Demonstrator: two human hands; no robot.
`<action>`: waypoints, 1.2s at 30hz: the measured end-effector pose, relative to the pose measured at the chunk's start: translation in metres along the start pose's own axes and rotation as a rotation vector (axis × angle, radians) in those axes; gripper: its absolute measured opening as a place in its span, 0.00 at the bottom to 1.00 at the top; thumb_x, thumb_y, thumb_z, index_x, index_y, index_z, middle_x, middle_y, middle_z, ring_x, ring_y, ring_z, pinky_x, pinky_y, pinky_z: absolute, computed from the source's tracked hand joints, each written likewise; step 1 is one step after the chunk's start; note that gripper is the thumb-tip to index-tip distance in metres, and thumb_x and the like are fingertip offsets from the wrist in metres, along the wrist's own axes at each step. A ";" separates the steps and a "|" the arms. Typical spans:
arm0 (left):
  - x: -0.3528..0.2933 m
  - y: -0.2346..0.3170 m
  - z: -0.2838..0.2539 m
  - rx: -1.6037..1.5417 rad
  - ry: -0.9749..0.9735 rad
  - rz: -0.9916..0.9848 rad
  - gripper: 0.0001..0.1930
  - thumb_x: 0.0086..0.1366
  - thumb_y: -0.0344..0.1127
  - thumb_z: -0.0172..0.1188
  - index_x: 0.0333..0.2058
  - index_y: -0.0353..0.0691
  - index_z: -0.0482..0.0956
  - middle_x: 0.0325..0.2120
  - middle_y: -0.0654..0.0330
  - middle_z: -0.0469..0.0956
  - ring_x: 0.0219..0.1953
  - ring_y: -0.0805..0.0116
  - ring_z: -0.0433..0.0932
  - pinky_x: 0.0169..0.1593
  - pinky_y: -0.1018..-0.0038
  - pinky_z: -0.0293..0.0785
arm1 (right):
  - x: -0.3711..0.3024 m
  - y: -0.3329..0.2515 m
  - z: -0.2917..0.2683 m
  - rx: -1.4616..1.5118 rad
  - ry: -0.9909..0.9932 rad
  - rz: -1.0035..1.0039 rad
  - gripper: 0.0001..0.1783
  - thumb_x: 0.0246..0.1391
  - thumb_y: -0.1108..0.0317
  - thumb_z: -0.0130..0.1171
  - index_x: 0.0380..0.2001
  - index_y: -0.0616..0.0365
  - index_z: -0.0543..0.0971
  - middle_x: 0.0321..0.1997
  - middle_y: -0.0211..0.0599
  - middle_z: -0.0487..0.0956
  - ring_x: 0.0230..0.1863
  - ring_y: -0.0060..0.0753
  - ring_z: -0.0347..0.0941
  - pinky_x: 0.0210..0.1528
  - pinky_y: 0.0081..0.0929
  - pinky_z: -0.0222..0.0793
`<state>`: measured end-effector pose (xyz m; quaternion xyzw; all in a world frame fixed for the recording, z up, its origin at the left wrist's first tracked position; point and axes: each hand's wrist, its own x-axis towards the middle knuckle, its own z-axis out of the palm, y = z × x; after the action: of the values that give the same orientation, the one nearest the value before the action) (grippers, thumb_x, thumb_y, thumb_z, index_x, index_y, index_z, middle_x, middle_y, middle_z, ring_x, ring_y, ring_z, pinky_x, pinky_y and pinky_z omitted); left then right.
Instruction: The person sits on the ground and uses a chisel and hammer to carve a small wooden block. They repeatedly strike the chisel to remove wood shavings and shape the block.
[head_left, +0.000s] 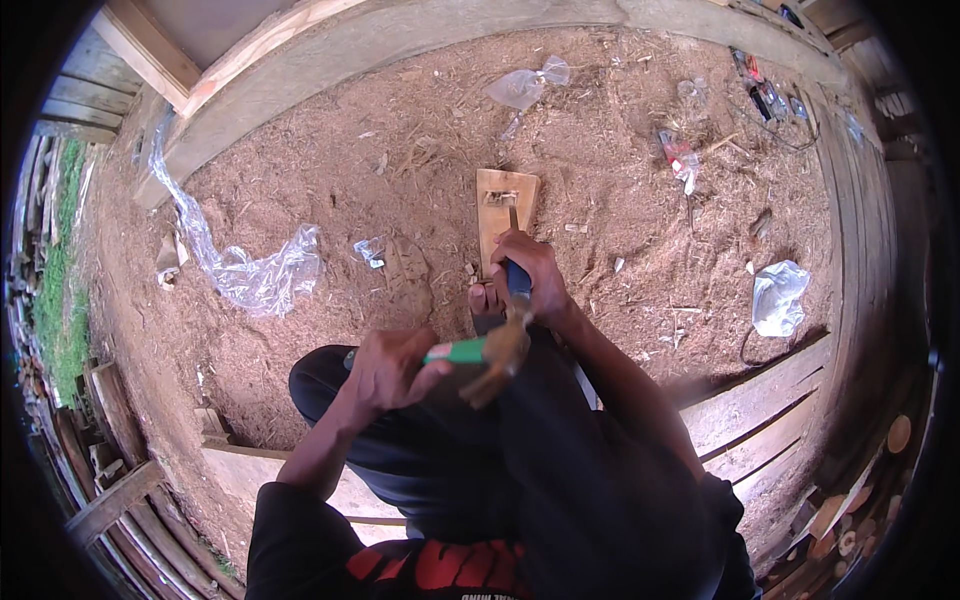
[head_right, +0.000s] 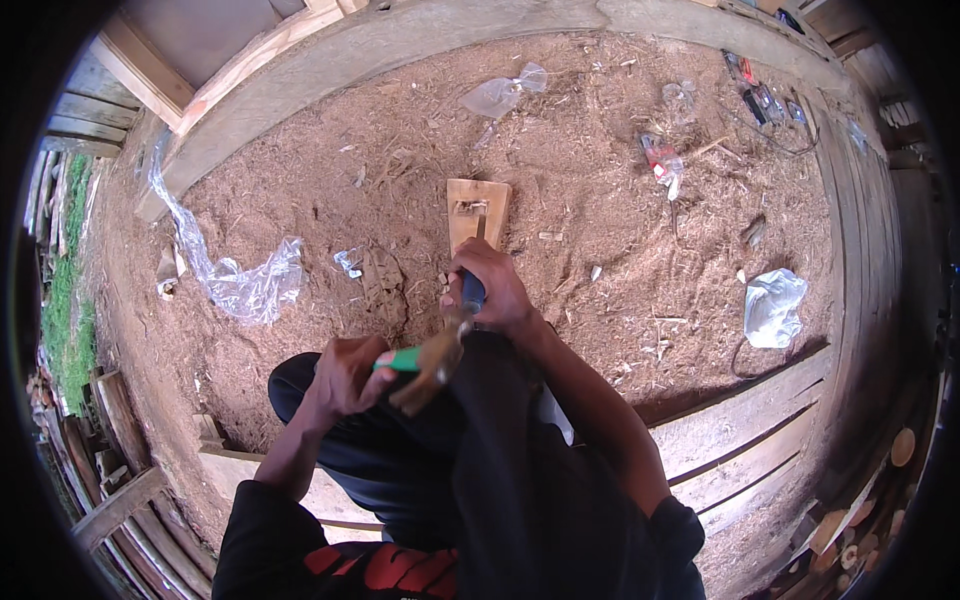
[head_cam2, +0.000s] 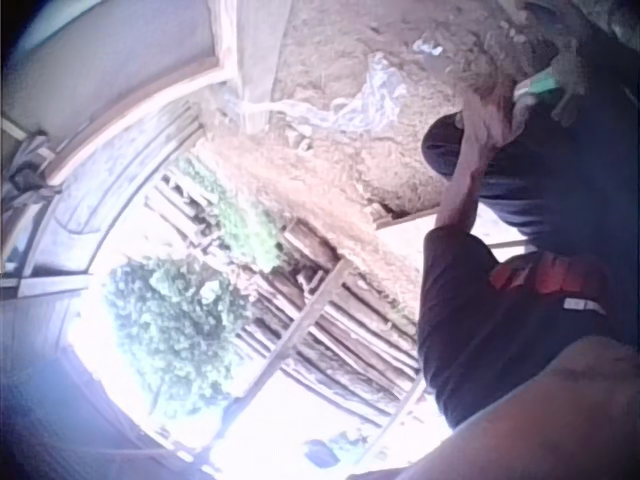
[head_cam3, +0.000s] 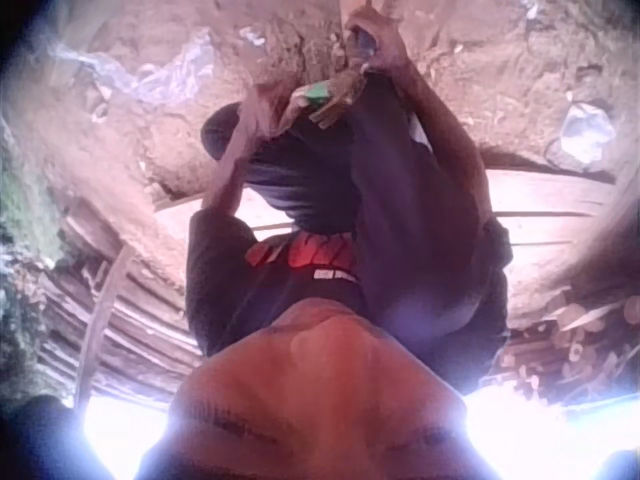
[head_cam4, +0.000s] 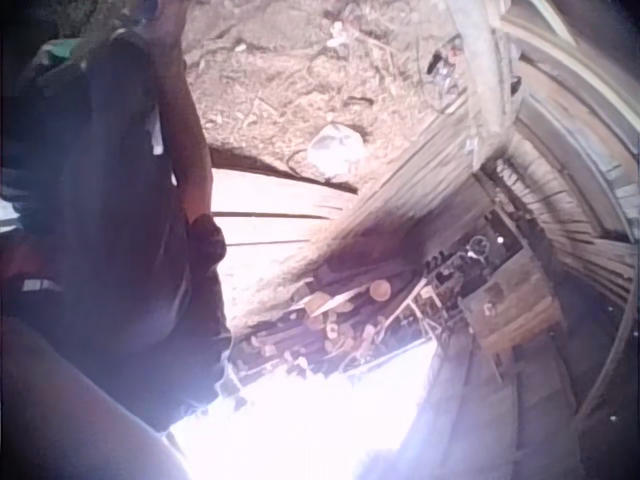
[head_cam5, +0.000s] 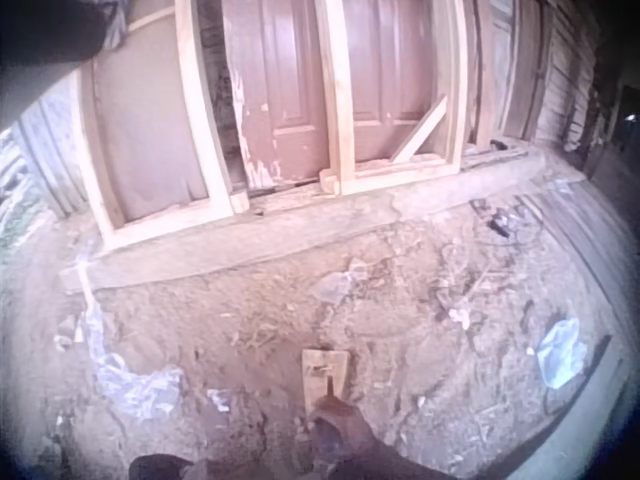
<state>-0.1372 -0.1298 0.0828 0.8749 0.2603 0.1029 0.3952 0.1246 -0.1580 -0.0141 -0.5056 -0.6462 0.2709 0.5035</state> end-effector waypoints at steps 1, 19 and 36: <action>-0.002 0.002 0.001 0.013 -0.015 0.042 0.21 0.68 0.53 0.57 0.28 0.39 0.72 0.18 0.51 0.71 0.23 0.47 0.77 0.26 0.57 0.71 | 0.001 0.000 0.000 -0.004 0.000 0.003 0.06 0.42 0.81 0.60 0.26 0.62 0.75 0.26 0.45 0.74 0.32 0.51 0.75 0.43 0.41 0.75; 0.017 -0.004 0.025 0.071 -0.155 -0.098 0.22 0.66 0.56 0.59 0.33 0.39 0.73 0.23 0.54 0.75 0.25 0.49 0.79 0.26 0.57 0.73 | -0.001 0.011 0.006 -0.041 0.034 -0.065 0.05 0.45 0.75 0.60 0.27 0.61 0.74 0.28 0.46 0.74 0.34 0.53 0.74 0.39 0.41 0.72; 0.016 -0.008 0.016 0.048 -0.044 0.070 0.23 0.67 0.57 0.57 0.29 0.39 0.70 0.19 0.54 0.72 0.21 0.50 0.77 0.24 0.59 0.72 | -0.002 0.020 0.006 -0.063 0.048 -0.074 0.07 0.44 0.74 0.61 0.28 0.62 0.75 0.30 0.50 0.75 0.38 0.57 0.76 0.43 0.44 0.73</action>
<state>-0.1206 -0.1271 0.0664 0.8948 0.2233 0.0912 0.3756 0.1270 -0.1517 -0.0344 -0.5033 -0.6604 0.2192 0.5124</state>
